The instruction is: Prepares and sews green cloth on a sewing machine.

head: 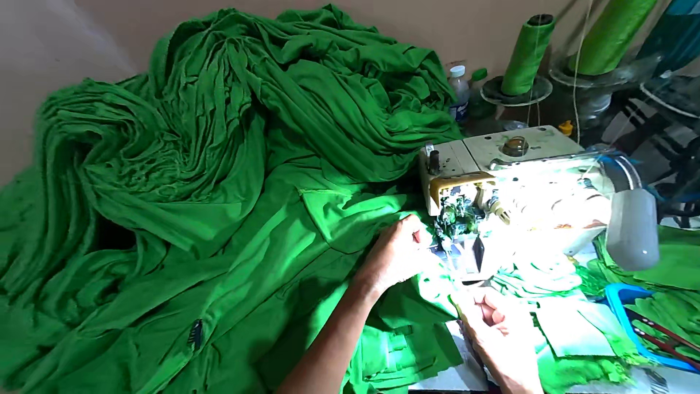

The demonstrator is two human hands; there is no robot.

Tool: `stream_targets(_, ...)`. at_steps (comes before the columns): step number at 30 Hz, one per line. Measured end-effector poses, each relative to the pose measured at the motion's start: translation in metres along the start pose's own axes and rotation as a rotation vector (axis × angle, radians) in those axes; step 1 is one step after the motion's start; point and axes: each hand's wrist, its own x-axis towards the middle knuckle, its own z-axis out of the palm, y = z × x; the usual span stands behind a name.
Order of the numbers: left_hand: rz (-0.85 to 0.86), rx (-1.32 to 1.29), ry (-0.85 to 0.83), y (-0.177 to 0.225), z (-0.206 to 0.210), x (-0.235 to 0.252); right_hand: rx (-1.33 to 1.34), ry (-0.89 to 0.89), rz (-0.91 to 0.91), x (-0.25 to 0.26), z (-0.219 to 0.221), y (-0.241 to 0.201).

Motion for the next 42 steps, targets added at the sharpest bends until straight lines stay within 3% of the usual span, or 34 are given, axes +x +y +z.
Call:
stream_targets(9,-0.127,0.071,-0.092,0.016,-0.001,0.02,-0.049,0.043,0.053,0.013,-0.001,-0.003)
stream_targets(14,-0.147,0.026,0.001,0.013,0.001,0.027,-0.094,0.085,0.052,0.024,0.003,0.001)
stream_targets(21,0.021,0.003,0.185,-0.011,0.012,0.03,-0.135,0.07,0.085,0.034,0.002,-0.005)
stream_targets(26,0.037,0.047,0.311,-0.022,0.015,0.033,-0.208,0.018,0.035,0.041,-0.001,-0.011)
stream_targets(31,0.255,0.037,0.461,-0.038,0.023,0.034,-0.274,-0.072,0.155,0.049,-0.008,-0.02)
stream_targets(33,0.259,0.056,0.489,-0.041,0.025,0.033,-0.27,-0.093,0.196,0.049,-0.008,-0.023)
stream_targets(42,0.271,0.094,0.538,-0.043,0.027,0.032,-0.311,-0.032,0.056,0.049,-0.003,-0.02)
